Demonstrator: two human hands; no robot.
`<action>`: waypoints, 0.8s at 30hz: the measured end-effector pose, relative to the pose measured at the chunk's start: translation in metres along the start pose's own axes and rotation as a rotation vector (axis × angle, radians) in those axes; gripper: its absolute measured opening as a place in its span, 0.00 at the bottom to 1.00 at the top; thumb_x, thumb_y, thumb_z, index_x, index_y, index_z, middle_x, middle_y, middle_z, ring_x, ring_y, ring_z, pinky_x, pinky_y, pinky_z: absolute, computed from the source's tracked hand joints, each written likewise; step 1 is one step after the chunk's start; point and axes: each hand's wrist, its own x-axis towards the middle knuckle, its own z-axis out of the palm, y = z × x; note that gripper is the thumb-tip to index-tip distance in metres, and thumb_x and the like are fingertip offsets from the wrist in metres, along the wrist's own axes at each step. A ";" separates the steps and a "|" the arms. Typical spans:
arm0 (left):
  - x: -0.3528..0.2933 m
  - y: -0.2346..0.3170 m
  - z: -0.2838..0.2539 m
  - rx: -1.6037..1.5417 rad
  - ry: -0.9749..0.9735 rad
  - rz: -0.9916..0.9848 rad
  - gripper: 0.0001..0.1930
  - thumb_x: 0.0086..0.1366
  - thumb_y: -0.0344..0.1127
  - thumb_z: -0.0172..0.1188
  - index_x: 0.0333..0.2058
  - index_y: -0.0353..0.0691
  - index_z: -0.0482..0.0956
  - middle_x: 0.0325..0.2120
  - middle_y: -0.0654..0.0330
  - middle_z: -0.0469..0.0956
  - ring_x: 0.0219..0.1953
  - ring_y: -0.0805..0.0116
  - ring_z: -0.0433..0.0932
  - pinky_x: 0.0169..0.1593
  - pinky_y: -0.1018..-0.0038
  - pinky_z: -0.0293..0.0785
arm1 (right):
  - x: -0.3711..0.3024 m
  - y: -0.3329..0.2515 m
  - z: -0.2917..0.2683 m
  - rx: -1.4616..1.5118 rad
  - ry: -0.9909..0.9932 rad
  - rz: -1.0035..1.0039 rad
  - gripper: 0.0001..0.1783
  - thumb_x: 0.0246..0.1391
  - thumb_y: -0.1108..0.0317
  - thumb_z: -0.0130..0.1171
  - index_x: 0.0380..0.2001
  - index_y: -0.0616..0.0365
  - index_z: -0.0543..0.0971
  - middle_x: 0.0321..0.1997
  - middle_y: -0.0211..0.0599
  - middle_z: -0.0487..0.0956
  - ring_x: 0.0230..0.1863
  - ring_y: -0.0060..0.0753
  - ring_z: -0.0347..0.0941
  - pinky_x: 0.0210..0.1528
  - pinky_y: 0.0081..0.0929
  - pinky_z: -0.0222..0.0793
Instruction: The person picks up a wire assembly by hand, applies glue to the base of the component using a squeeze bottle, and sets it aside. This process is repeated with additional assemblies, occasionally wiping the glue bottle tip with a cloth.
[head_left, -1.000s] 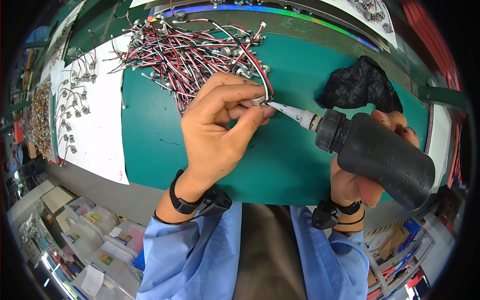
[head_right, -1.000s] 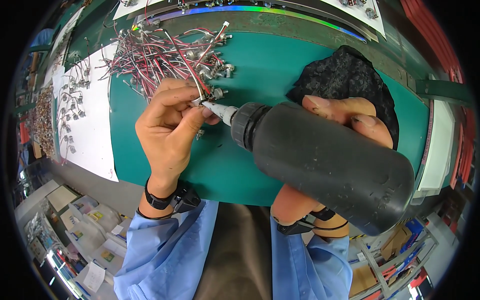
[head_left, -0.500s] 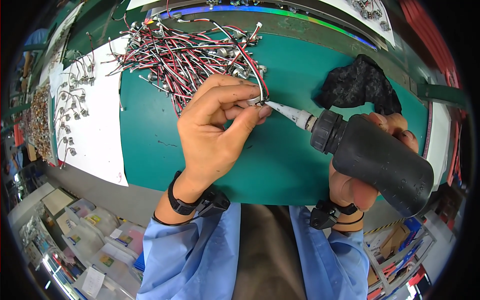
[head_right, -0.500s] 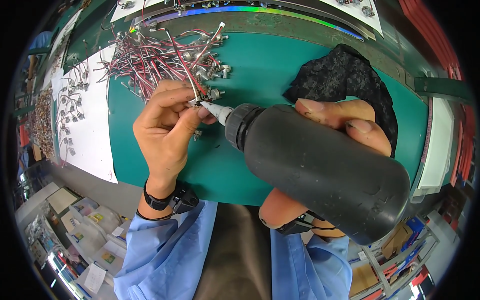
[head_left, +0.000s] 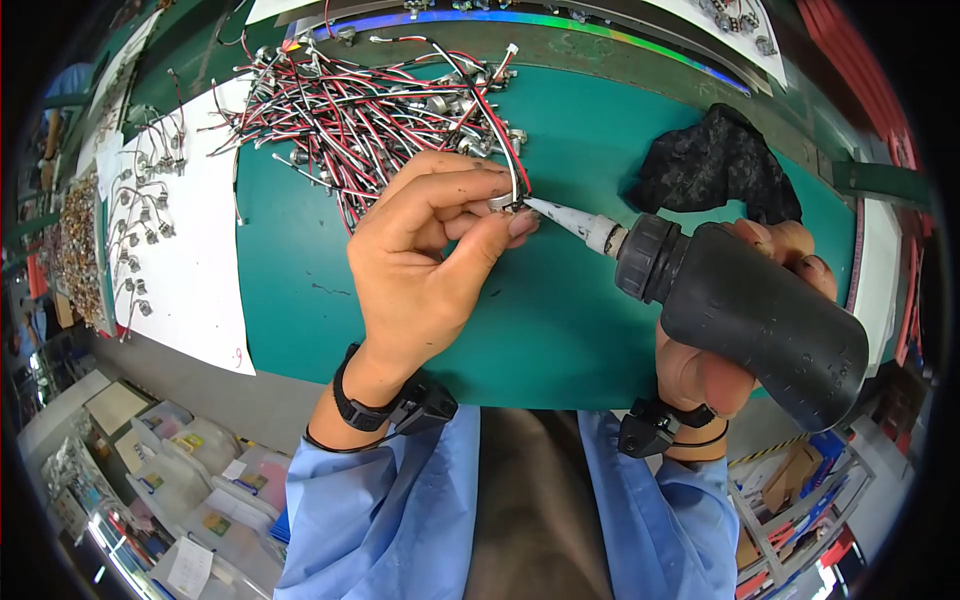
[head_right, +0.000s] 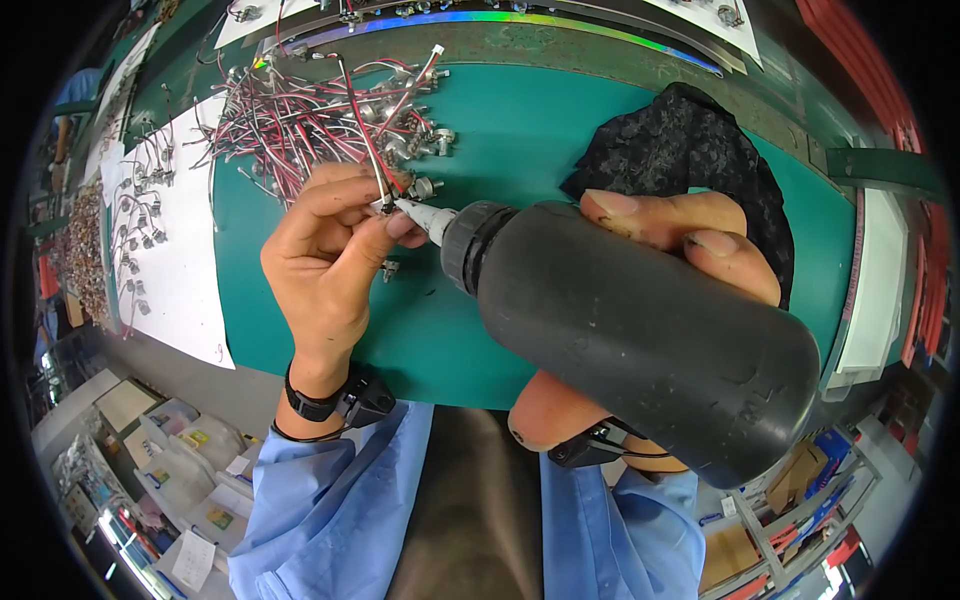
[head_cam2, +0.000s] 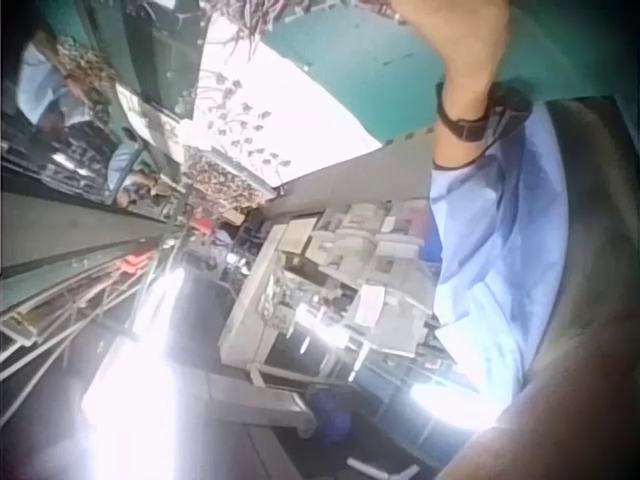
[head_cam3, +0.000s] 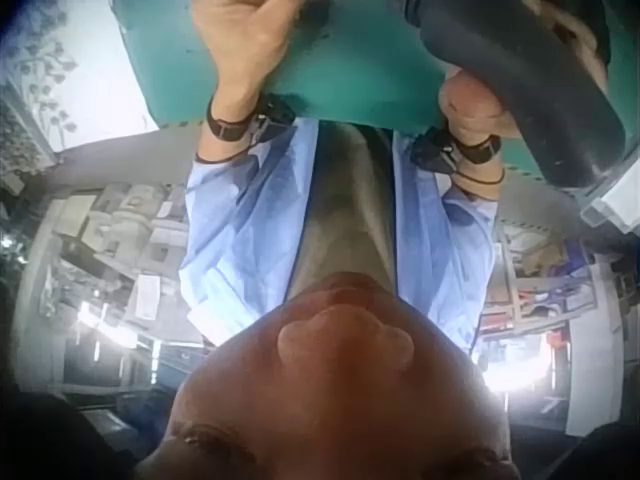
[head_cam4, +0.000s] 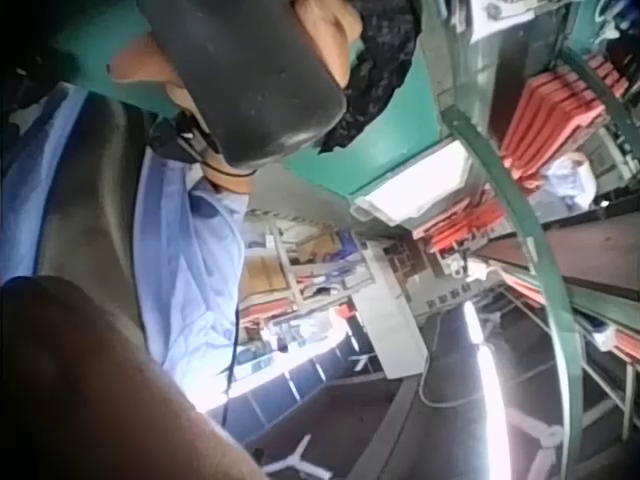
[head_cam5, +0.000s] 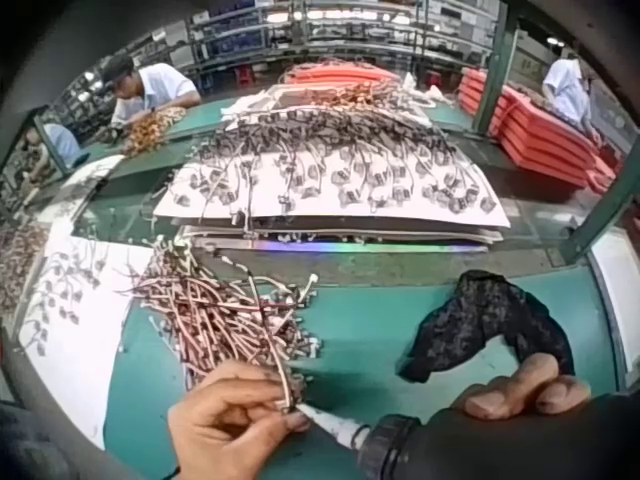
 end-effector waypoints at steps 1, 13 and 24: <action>0.000 0.000 0.000 -0.004 -0.001 -0.002 0.10 0.47 0.12 0.51 0.31 0.24 0.71 0.34 0.53 0.67 0.28 0.74 0.74 0.34 0.82 0.76 | 0.000 0.000 0.000 -0.012 0.005 0.000 0.45 0.34 0.41 0.58 0.53 0.55 0.57 0.44 0.44 0.64 0.47 0.35 0.65 0.45 0.25 0.66; 0.000 0.000 0.000 -0.028 -0.008 -0.027 0.10 0.47 0.12 0.51 0.31 0.24 0.71 0.33 0.53 0.67 0.29 0.74 0.73 0.34 0.82 0.75 | -0.001 0.004 -0.001 0.029 0.013 -0.022 0.45 0.34 0.41 0.58 0.53 0.55 0.57 0.44 0.43 0.63 0.47 0.35 0.65 0.46 0.25 0.66; -0.001 -0.002 -0.001 -0.044 -0.008 -0.036 0.10 0.47 0.13 0.51 0.32 0.23 0.71 0.33 0.53 0.68 0.29 0.73 0.73 0.33 0.82 0.74 | -0.004 0.007 -0.005 0.004 0.038 -0.070 0.46 0.34 0.40 0.58 0.53 0.55 0.57 0.44 0.42 0.63 0.47 0.34 0.65 0.47 0.24 0.65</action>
